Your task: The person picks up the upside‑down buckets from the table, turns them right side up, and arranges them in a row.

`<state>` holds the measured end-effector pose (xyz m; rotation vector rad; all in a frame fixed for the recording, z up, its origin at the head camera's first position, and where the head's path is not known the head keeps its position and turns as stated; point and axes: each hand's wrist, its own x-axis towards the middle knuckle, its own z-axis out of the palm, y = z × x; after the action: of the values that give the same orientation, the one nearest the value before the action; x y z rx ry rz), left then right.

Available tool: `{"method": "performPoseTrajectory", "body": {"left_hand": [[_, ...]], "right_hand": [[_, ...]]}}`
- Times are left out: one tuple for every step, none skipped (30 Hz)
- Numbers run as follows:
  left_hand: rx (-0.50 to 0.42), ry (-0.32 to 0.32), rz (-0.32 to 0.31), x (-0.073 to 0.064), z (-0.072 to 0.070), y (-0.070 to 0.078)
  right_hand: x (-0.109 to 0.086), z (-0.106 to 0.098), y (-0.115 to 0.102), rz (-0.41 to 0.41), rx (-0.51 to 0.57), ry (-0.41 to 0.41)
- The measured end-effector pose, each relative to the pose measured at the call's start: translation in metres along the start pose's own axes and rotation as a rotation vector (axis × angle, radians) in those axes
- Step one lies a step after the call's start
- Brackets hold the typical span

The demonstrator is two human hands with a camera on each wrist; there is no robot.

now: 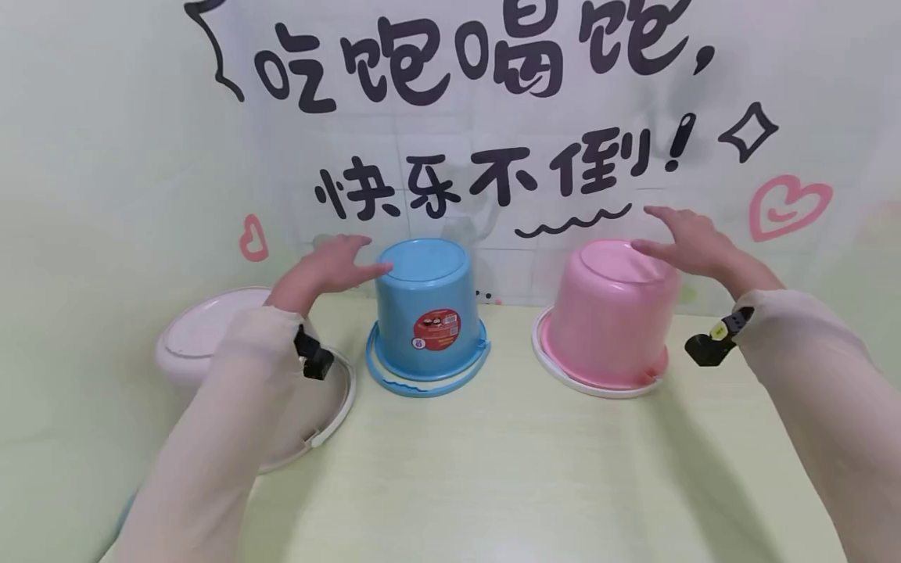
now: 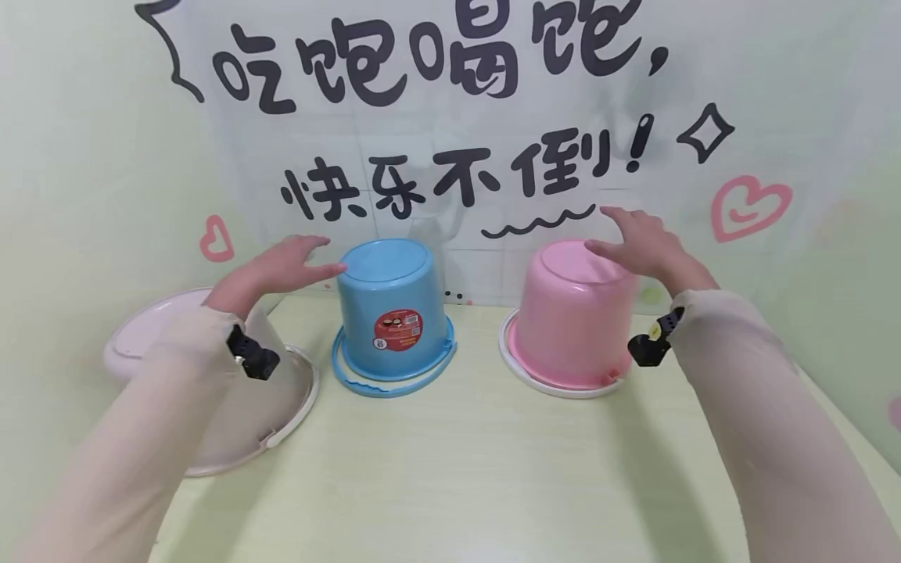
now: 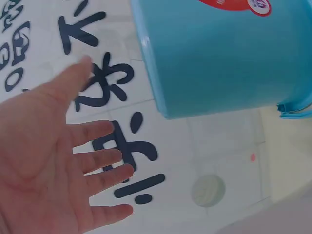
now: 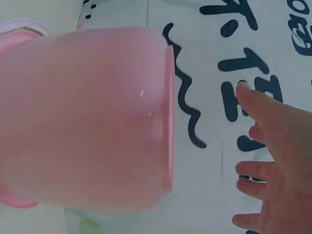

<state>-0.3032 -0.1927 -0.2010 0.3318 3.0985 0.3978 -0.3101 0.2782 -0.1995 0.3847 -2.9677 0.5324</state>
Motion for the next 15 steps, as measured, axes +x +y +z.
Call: {"method": "performPoseTrajectory", "body": {"left_hand": [[-0.005,0.012,0.015,-0.003,-0.002,0.002],[-0.014,0.027,0.03,-0.006,-0.004,0.003],[-0.027,0.038,0.038,-0.01,-0.006,0.004],[-0.034,0.054,0.043,-0.014,-0.007,0.005],[-0.044,0.066,0.043,-0.018,-0.008,0.005],[-0.059,0.078,0.045,-0.022,-0.009,0.005],[-0.076,0.087,0.049,-0.027,-0.01,0.005],[-0.093,0.097,0.056,-0.031,-0.011,0.005],[-0.111,0.104,0.061,-0.036,-0.011,0.004],[-0.127,0.112,0.072,-0.04,-0.011,0.003],[-0.142,0.118,0.081,-0.044,-0.011,0.003],[-0.154,0.124,0.092,-0.048,-0.01,0.002],[-0.163,0.127,0.105,-0.052,-0.01,0.0],[-0.167,0.132,0.117,-0.056,-0.009,-0.001],[-0.168,0.136,0.126,-0.06,-0.008,-0.002]], "right_hand": [[-0.001,-0.001,-0.005,-0.017,0.014,0.023],[-0.001,-0.001,-0.011,-0.034,0.032,0.044],[-0.002,-0.002,-0.017,-0.047,0.053,0.061],[-0.003,-0.001,-0.023,-0.06,0.071,0.08],[-0.004,-0.001,-0.029,-0.075,0.083,0.1],[-0.005,0.0,-0.035,-0.089,0.095,0.114],[-0.005,0.002,-0.041,-0.104,0.107,0.121],[-0.005,0.004,-0.047,-0.124,0.118,0.128],[-0.005,0.006,-0.053,-0.145,0.126,0.132],[-0.005,0.008,-0.059,-0.168,0.128,0.135],[-0.004,0.011,-0.064,-0.192,0.136,0.134],[-0.003,0.014,-0.07,-0.211,0.142,0.125],[-0.002,0.017,-0.076,-0.229,0.147,0.116],[-0.001,0.02,-0.082,-0.249,0.149,0.106],[0.0,0.024,-0.088,-0.269,0.149,0.095]]}}
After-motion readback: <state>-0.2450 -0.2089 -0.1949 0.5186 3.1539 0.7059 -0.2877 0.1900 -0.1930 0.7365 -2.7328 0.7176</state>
